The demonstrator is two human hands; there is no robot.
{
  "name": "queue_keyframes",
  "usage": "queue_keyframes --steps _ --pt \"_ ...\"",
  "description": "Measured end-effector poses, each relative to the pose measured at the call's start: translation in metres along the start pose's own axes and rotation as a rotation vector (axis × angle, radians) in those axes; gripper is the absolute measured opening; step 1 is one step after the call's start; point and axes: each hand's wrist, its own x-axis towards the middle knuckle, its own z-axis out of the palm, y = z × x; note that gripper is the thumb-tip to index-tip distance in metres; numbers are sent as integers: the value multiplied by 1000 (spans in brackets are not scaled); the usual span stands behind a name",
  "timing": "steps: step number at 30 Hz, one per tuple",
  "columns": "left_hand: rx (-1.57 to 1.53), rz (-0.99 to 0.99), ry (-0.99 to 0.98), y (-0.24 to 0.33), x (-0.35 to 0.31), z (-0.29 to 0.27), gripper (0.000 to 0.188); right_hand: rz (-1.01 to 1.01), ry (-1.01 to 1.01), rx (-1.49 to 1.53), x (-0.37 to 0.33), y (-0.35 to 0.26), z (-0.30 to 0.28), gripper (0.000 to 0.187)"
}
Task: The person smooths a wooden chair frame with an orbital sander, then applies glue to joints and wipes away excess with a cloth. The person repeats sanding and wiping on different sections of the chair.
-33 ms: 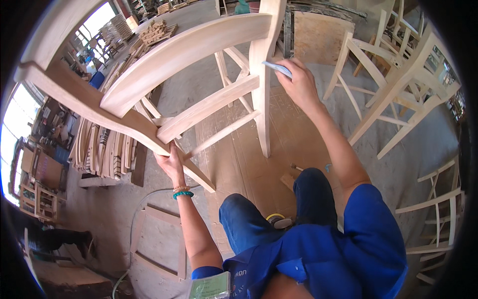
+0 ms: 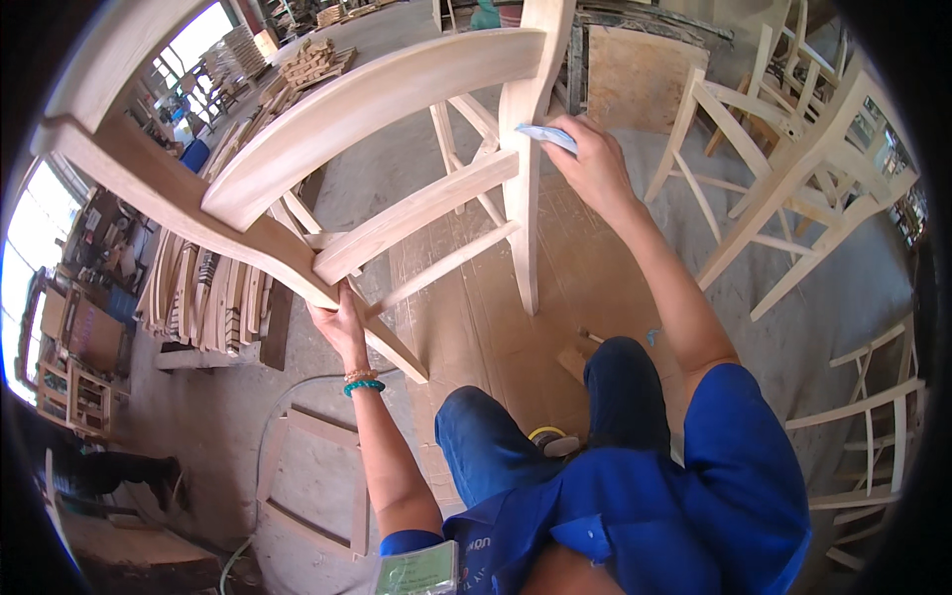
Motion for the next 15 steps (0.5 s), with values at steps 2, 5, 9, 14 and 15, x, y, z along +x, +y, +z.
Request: queue_keyframes --steps 2,5,9,14,15 --pt "-24 -35 -4 4 -2 1 37 -27 -49 -5 12 -7 5 17" --pt "-34 -69 -12 10 1 9 36 -2 -30 -226 18 -1 30 21" --pt "-14 -38 4 7 9 2 37 12 -97 -285 13 2 52 22" --pt "0 -73 4 13 5 4 38 -6 15 -305 27 -4 42 27" --pt "4 -69 21 12 7 4 39 -37 42 -294 28 -8 42 30"
